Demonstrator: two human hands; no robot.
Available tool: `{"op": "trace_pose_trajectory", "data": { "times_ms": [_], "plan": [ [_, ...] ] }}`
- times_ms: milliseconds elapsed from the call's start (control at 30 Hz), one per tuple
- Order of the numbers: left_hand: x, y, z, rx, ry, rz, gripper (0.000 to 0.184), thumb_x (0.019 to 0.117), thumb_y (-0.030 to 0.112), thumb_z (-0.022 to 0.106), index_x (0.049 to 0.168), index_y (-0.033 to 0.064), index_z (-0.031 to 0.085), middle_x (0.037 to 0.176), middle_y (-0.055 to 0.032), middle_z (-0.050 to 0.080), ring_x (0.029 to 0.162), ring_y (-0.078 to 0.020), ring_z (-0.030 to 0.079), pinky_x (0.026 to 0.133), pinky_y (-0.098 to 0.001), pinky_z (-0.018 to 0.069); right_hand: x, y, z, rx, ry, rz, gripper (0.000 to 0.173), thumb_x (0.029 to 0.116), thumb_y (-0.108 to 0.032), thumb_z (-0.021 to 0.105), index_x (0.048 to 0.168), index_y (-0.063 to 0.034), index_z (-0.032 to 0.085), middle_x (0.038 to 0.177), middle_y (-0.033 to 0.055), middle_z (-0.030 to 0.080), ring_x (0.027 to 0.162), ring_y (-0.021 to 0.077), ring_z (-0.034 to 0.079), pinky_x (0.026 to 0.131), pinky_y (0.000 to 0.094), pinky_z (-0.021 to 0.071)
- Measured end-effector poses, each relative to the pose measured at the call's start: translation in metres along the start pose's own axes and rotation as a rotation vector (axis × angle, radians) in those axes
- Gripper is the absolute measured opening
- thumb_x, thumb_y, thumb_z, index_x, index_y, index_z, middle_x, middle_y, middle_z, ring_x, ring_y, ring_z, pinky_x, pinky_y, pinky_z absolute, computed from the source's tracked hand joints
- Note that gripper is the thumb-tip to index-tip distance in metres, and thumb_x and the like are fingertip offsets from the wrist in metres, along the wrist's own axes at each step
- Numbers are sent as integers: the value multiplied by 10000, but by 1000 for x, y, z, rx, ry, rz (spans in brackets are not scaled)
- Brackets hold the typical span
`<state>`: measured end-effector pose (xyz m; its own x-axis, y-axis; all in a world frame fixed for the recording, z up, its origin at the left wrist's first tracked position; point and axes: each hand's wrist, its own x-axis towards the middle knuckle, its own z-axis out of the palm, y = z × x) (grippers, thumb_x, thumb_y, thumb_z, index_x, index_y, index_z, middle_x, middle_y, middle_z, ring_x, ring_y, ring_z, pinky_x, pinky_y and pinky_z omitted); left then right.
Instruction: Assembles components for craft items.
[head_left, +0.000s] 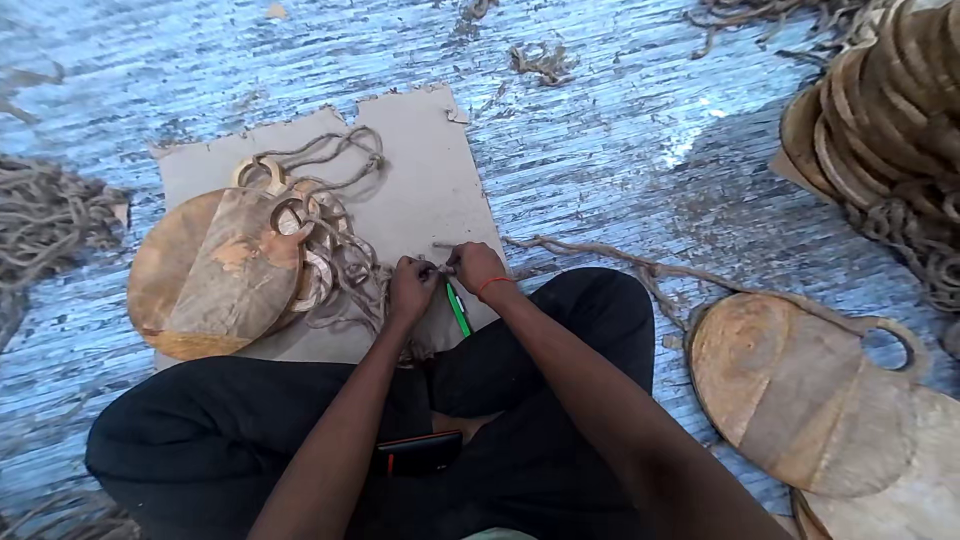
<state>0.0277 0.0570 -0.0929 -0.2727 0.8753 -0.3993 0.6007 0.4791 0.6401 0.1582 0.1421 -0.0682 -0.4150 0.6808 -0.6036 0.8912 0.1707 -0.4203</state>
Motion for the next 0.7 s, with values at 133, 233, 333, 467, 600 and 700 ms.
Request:
{"op": "trace_pose_trajectory", "data": {
  "times_ms": [133, 233, 333, 467, 600, 700],
  "plan": [
    [-16, 5, -8, -21, -69, 0, 194, 1004, 199, 684, 1076, 35, 758, 1165, -216, 649, 1067, -351, 641, 945, -541, 519, -7, -1, -1, 4, -78, 15, 191, 957, -168, 679, 1102, -72, 758, 1122, 204, 719, 1089, 396, 678, 911, 613, 531],
    [0, 0, -3, 27, 17, 17, 208, 987, 212, 704, 1087, 37, 760, 1163, -217, 654, 1080, -357, 645, 967, -535, 519, 0, -4, 0, 15, -11, 24, 198, 979, -170, 654, 1133, -90, 749, 1137, 189, 717, 1107, 382, 674, 923, 592, 530],
    [-1, 2, -5, 65, -23, 2, 209, 989, 208, 697, 1105, 45, 756, 1198, -204, 649, 1105, -351, 643, 980, -539, 515, -2, -3, 1, 18, -21, 41, 186, 974, -195, 667, 1099, -83, 746, 1105, 186, 721, 1074, 381, 684, 892, 592, 537],
    [-13, 4, -7, 55, -28, 11, 206, 992, 228, 707, 1087, 53, 760, 1184, -198, 657, 1081, -343, 649, 962, -539, 522, -6, -3, 4, 21, -28, 36, 192, 964, -192, 675, 1093, -75, 753, 1105, 197, 720, 1072, 385, 685, 896, 602, 540],
    [1, 0, 2, 90, 9, 2, 216, 983, 234, 708, 1087, 51, 758, 1195, -195, 654, 1093, -343, 650, 971, -534, 521, -7, -7, 7, 14, 15, 64, 203, 982, -166, 636, 1132, -81, 743, 1155, 195, 711, 1122, 380, 671, 917, 591, 536],
    [-14, 0, -2, 65, -20, 11, 190, 980, 203, 709, 1062, 38, 757, 1155, -206, 670, 1071, -360, 656, 956, -564, 525, -16, -8, 9, 4, -25, 71, 201, 972, -170, 653, 1114, -55, 736, 1156, 215, 699, 1120, 392, 666, 919, 597, 535]
  ]
}}
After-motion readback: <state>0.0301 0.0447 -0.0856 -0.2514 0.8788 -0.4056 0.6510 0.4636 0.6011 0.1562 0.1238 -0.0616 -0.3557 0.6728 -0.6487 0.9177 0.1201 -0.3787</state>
